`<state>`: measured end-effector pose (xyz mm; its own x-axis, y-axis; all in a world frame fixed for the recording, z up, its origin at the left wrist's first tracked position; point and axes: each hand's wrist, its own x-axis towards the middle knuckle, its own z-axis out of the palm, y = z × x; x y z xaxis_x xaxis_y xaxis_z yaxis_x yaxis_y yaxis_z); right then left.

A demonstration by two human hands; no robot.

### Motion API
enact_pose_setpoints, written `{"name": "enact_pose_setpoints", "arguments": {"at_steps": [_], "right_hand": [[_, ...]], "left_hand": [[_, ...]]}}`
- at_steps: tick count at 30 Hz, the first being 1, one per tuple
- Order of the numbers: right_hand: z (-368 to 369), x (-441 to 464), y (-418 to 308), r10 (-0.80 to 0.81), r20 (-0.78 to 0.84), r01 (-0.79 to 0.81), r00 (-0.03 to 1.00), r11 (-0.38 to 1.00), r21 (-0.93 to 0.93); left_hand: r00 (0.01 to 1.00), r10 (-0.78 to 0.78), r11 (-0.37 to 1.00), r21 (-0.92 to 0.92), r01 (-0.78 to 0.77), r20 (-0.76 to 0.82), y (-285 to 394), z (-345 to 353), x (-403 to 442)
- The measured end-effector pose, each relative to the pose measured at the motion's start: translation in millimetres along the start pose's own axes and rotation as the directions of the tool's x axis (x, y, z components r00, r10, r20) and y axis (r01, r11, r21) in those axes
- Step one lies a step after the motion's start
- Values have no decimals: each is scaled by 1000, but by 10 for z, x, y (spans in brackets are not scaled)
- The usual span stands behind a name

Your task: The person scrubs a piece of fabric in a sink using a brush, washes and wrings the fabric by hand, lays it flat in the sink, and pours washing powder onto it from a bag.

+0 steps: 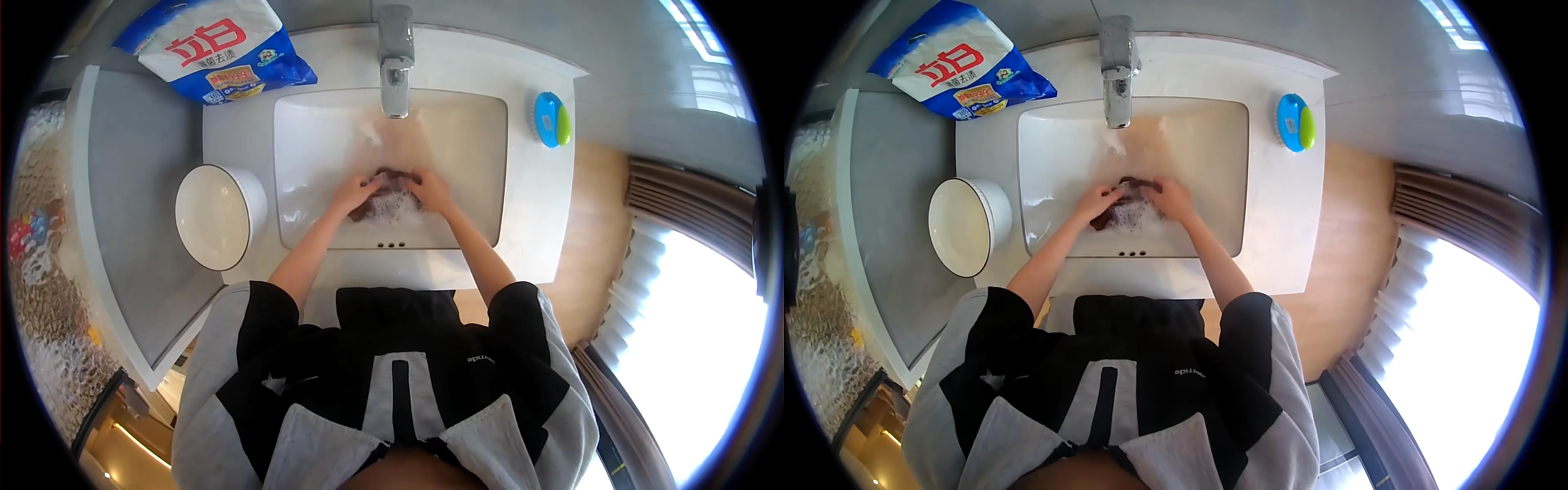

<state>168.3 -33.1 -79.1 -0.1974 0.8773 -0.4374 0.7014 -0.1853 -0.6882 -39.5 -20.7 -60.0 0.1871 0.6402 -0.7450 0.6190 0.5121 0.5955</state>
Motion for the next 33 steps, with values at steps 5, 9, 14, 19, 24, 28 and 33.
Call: {"name": "enact_pose_setpoints", "arguments": {"at_steps": [5,9,14,19,24,28,33], "right_hand": [[-29,71,-177,263,37,-156,964,449,880],[-77,152,-509,480,75,-147,874,114,983],[31,98,-884,305,-324,112,896,551,827],[134,124,-1220,-19,-720,182,694,972,150],[104,447,-1204,-56,-689,5,723,997,-76],[52,882,-1001,164,-555,-185,815,983,19],[-109,909,-714,231,-488,-196,842,973,123]], "left_hand": [[993,-99,629,-769,116,69,-12,140,27],[999,-7,211,-977,34,34,178,299,172],[980,198,-24,-999,-23,-27,254,325,457],[891,442,-91,-984,156,101,126,360,726],[970,232,-96,-991,95,70,628,270,389],[999,6,57,-998,35,36,702,185,320],[999,16,228,-973,30,34,570,142,412]]}}
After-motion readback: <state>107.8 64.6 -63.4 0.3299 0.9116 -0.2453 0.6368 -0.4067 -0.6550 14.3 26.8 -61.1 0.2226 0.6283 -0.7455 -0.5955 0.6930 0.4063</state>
